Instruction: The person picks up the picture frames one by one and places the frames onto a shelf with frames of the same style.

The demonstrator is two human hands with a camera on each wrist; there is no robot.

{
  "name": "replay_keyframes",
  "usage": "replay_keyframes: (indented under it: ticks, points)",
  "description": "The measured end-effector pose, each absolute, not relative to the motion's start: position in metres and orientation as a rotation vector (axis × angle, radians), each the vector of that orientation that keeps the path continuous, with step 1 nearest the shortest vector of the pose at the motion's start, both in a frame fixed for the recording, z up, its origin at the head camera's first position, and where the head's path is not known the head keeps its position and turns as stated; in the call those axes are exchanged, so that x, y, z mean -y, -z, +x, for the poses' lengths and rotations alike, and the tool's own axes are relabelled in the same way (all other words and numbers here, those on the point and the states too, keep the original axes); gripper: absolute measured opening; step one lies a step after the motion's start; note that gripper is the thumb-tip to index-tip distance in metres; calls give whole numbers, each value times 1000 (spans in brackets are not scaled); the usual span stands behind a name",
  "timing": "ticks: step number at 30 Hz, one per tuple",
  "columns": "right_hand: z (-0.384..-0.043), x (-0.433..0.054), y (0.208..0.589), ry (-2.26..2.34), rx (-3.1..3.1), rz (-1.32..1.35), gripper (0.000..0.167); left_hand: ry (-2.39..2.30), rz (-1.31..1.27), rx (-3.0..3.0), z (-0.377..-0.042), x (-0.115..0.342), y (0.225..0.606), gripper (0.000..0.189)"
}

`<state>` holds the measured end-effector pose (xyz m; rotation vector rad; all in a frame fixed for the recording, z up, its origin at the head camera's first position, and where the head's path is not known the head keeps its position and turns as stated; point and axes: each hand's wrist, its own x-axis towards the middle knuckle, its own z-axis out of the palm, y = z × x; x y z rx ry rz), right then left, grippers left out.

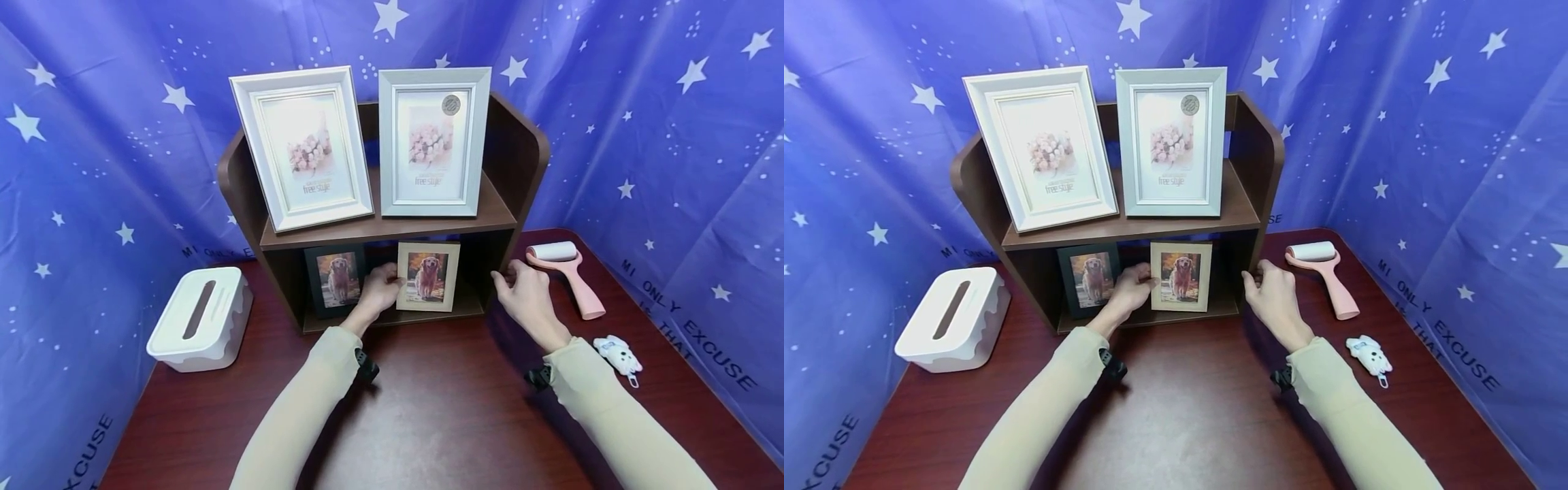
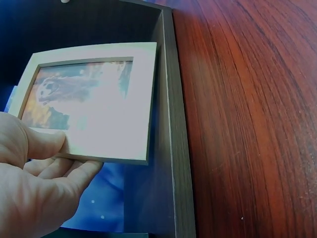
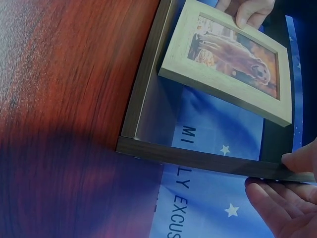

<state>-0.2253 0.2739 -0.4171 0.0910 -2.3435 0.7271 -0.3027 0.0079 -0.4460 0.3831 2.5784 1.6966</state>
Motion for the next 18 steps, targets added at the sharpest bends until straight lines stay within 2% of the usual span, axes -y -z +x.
replay_keyframes:
  ticks: [11,18]
  points:
    - [-225,-273,417,-727,2333,99,21,-1604,329,-2668,-304,-11,447,20]
    - [-225,-273,417,-729,2334,99,20,-1554,266,-2688,-306,-14,446,31]
